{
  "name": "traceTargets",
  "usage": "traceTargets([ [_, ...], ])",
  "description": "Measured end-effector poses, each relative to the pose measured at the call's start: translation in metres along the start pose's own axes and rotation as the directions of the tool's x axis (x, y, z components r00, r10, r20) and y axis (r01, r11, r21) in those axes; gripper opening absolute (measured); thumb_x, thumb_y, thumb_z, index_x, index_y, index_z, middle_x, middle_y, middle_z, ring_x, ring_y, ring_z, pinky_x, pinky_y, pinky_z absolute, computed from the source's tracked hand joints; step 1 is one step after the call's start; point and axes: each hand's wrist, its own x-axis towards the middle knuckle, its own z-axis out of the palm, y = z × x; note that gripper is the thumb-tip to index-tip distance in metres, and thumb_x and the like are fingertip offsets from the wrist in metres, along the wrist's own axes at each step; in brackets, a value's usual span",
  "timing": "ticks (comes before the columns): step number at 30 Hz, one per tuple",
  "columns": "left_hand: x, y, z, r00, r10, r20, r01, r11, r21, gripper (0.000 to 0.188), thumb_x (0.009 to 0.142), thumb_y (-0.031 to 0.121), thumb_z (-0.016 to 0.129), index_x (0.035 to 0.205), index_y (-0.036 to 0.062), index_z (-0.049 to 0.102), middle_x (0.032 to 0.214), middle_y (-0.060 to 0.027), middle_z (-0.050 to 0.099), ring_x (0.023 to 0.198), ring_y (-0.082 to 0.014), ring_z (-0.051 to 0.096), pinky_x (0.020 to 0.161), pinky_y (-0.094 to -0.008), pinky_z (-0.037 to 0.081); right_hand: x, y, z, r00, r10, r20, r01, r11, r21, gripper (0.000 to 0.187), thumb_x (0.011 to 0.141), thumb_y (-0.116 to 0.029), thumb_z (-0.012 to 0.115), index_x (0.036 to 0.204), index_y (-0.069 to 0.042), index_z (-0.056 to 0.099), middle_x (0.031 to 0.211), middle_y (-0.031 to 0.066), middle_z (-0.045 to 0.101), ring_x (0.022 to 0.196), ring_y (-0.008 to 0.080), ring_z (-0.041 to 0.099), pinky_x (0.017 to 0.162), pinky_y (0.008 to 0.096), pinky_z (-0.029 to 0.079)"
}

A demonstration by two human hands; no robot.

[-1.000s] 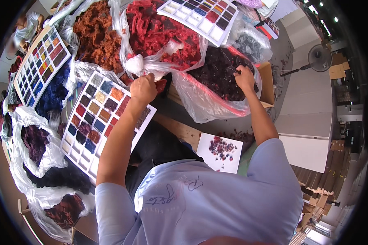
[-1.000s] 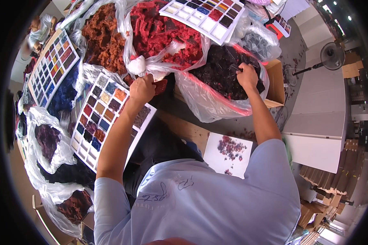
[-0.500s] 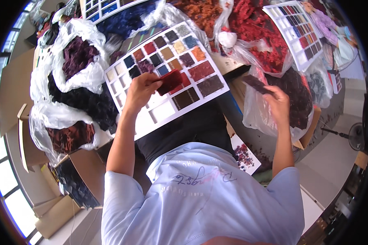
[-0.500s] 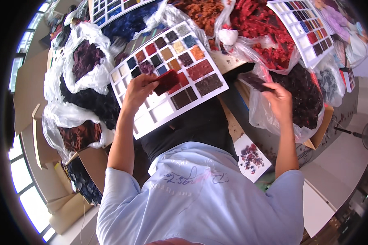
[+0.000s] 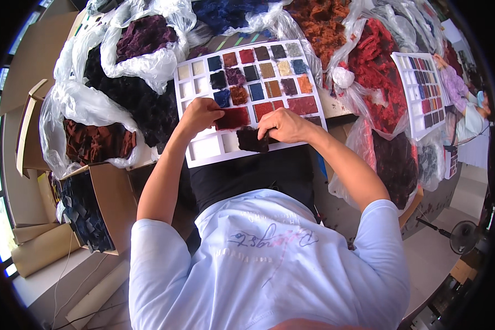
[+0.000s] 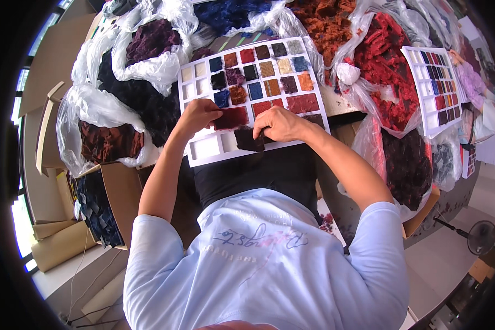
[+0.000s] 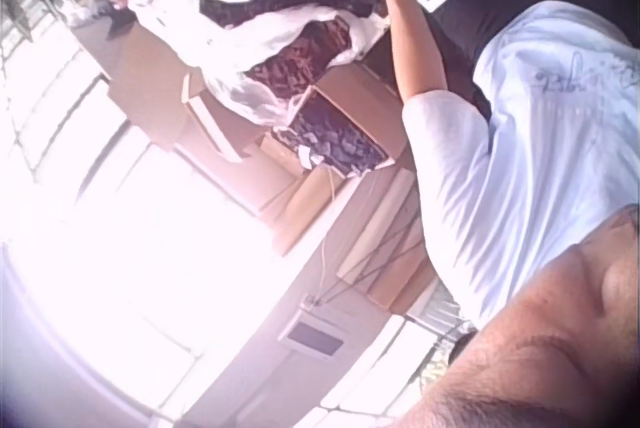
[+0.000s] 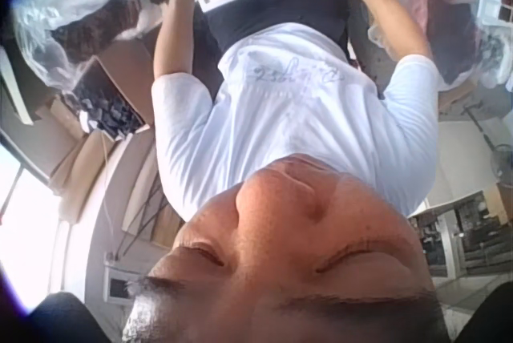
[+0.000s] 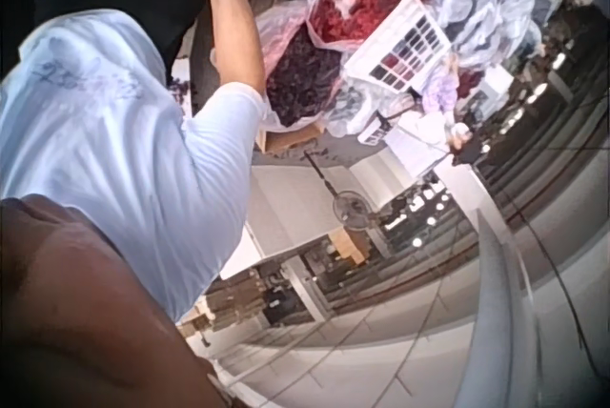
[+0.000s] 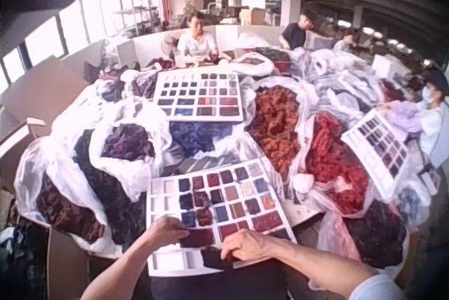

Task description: Organizing and placing fabric swatches into a white grid sample tray.

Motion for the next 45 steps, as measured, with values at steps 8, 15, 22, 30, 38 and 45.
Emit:
traceTargets([
  [8, 0.008, 0.000, 0.026, 0.999, 0.040, -0.035, -0.038, 0.998, 0.044, 0.020, 0.081, 0.018, 0.075, 0.085, -0.0011, 0.071, 0.070, -0.0123, 0.069, 0.062, -0.0210, 0.067, 0.059, -0.0330, 0.053, 0.011, 0.006, 0.019, 0.999, -0.020, -0.037, 0.010, 0.967, -0.256, 0.026, 0.068, 0.002, 0.058, 0.084, -0.007, 0.077, 0.084, 0.0081, 0.073, 0.088, 0.0269, 0.066, 0.083, 0.0381, 0.051],
  [15, -0.002, -0.002, 0.049, 0.932, 0.305, -0.195, -0.229, 0.914, 0.334, 0.014, 0.080, 0.015, 0.073, 0.082, 0.0024, 0.067, 0.081, -0.0188, 0.069, 0.080, -0.0412, 0.067, 0.071, -0.0460, 0.053, 0.018, -0.019, 0.047, 0.981, -0.188, -0.037, 0.110, 0.711, -0.695, 0.024, 0.080, -0.018, 0.057, 0.060, -0.005, 0.060, 0.088, 0.0100, 0.058, 0.090, 0.0280, 0.055, 0.080, 0.0391, 0.045],
  [22, -0.025, 0.003, 0.057, 0.803, 0.583, -0.124, -0.447, 0.727, 0.521, 0.026, 0.078, 0.005, 0.069, 0.104, 0.0053, 0.073, 0.104, -0.0167, 0.065, 0.095, -0.0357, 0.062, 0.086, -0.0417, 0.051, -0.001, -0.043, 0.074, 0.981, -0.050, -0.185, -0.054, 0.854, -0.518, 0.030, 0.081, -0.003, 0.056, 0.107, 0.001, 0.071, 0.100, 0.0154, 0.062, 0.099, 0.0313, 0.058, 0.090, 0.0400, 0.049],
  [30, -0.031, 0.013, 0.059, 0.737, 0.671, 0.073, -0.520, 0.496, 0.696, 0.049, 0.075, 0.009, 0.066, 0.124, 0.0057, 0.066, 0.119, -0.0159, 0.064, 0.105, -0.0341, 0.059, 0.095, -0.0378, 0.049, 0.009, -0.058, 0.104, 0.981, 0.155, -0.116, -0.191, 0.664, -0.723, 0.040, 0.084, -0.028, 0.071, 0.115, -0.005, 0.065, 0.122, 0.0169, 0.050, 0.108, 0.0356, 0.049, 0.095, 0.0464, 0.049],
  [38, -0.046, -0.021, 0.001, 0.801, 0.463, -0.379, -0.334, 0.871, 0.360, 0.032, 0.089, 0.011, 0.065, 0.120, 0.0018, 0.066, 0.112, -0.0196, 0.067, 0.100, -0.0378, 0.065, 0.088, -0.0422, 0.052, -0.048, -0.012, 0.012, 0.642, 0.186, -0.744, -0.510, 0.828, -0.233, 0.052, 0.091, -0.024, 0.071, 0.134, 0.001, 0.056, 0.125, 0.0236, 0.062, 0.114, 0.0370, 0.062, 0.101, 0.0405, 0.047],
  [45, -0.050, -0.080, 0.006, 0.904, 0.089, -0.418, -0.015, 0.984, 0.177, 0.035, 0.090, 0.019, 0.070, 0.115, -0.0050, 0.063, 0.084, -0.0175, 0.070, 0.074, -0.0292, 0.069, 0.070, -0.0379, 0.053, -0.135, 0.032, 0.049, -0.014, 0.888, -0.460, 0.213, 0.452, 0.866, 0.078, 0.088, -0.018, 0.077, 0.150, -0.002, 0.033, 0.121, 0.0113, 0.061, 0.105, 0.0206, 0.063, 0.085, 0.0396, 0.052],
])
